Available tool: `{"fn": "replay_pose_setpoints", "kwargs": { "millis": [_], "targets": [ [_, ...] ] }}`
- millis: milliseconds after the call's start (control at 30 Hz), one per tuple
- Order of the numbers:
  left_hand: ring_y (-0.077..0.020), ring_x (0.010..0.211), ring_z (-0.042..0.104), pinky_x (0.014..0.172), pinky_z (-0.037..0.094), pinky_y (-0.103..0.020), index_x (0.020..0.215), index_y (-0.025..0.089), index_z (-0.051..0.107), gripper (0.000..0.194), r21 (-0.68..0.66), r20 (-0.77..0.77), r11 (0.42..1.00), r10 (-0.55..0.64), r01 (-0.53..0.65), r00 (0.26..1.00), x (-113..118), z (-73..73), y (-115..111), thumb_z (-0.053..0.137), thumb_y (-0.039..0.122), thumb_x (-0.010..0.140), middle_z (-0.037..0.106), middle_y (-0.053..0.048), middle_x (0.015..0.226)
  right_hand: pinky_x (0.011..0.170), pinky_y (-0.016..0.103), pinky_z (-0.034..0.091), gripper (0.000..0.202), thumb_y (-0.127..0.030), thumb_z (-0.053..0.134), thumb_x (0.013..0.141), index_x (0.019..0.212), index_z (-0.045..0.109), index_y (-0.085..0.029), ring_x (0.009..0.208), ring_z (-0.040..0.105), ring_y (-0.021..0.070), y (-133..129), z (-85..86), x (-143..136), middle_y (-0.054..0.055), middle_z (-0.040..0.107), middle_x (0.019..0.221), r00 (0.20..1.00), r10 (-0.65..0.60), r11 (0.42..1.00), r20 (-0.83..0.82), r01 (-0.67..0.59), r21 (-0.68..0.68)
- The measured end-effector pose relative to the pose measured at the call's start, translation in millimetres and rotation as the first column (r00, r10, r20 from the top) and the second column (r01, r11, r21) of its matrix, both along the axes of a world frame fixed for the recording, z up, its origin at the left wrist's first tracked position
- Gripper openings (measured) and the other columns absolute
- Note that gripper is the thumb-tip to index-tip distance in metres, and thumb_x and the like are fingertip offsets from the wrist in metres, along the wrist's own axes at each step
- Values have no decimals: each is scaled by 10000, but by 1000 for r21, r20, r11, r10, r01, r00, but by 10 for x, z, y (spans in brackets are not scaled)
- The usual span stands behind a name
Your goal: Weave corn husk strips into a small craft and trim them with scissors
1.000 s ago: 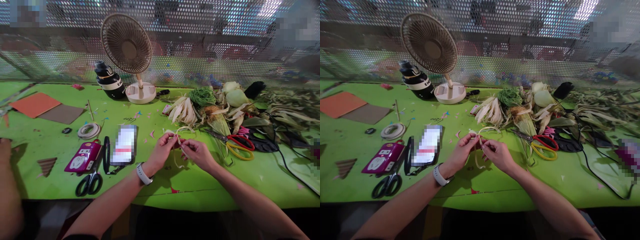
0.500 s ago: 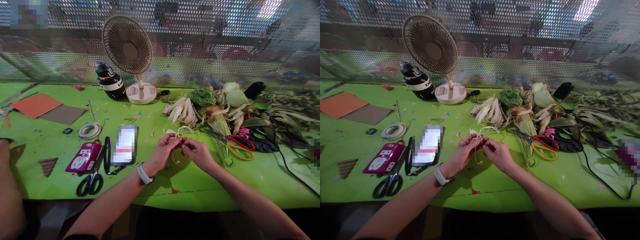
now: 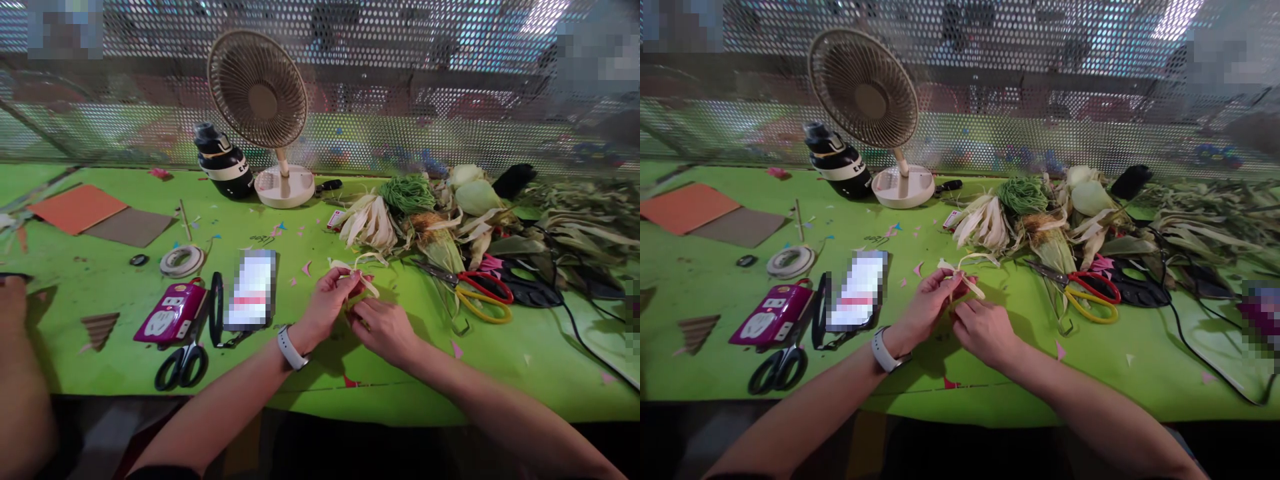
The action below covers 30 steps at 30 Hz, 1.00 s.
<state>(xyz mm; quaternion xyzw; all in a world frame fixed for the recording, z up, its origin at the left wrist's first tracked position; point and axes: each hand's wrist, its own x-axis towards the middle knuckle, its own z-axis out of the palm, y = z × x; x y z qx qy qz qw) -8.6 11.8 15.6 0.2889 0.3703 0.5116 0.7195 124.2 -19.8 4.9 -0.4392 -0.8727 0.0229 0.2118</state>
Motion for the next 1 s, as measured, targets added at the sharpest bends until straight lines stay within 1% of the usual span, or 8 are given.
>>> {"fn": "replay_pose_setpoints", "kwargs": {
  "millis": [133,200,333,500,600,700,833,1000],
  "targets": [
    [-129,752,661,740,475,-251,780,178,557,265,8,-43,1000,21,-21,999,-6,-24,3,745,344,696,712,-1,773,541,257,371,142,-270,511,863,835,585,-152,679,612,169,-14,17,-14,53,656,756,996,-27,1000,-81,27,-11],
    [-124,747,658,714,472,-237,791,179,561,258,6,-62,1000,23,-22,998,0,-27,-9,730,357,713,712,-3,785,525,263,365,166,-298,547,847,881,585,-140,663,621,177,-12,-1,-22,56,668,768,995,-68,996,-72,64,-62],
    [-143,805,663,748,467,-243,787,178,569,232,62,-144,998,10,-1,990,2,-30,-16,699,365,743,706,-8,773,522,261,360,60,-193,542,826,826,586,-153,566,581,151,-1,-34,-27,27,659,690,997,-67,991,-45,62,-118],
    [-148,793,649,769,456,-263,769,165,593,235,118,-280,993,15,18,960,-63,-30,56,709,365,725,690,-12,766,609,278,383,160,-196,476,910,846,619,-160,606,555,148,32,114,72,22,649,689,989,26,998,-145,-18,60],
    [-115,721,605,761,458,-257,748,145,625,244,107,-286,989,-70,104,956,-94,-20,85,723,365,708,657,-4,743,676,303,392,167,-215,481,923,879,633,-161,721,573,176,110,224,166,50,678,790,986,17,987,-167,10,161],
    [-92,677,560,786,471,-273,707,141,620,269,107,-249,980,-139,170,958,-98,-17,89,734,383,694,599,23,684,773,335,399,156,-228,490,924,880,628,-172,829,589,195,197,265,229,65,693,901,981,-12,981,-193,48,187],
    [-90,672,553,823,480,-303,687,140,614,287,109,-228,975,-167,196,959,-91,-13,86,748,394,678,572,31,666,753,331,422,202,-257,450,946,867,617,-173,754,601,186,235,217,245,52,673,786,966,-41,994,-254,65,87],
    [-110,738,589,851,482,-314,744,144,646,273,115,-210,970,-187,214,960,-91,9,67,747,390,683,612,12,726,628,255,459,194,-298,446,945,922,603,-185,689,626,152,210,112,234,48,671,816,888,-134,982,-439,61,-176]
  ]
}}
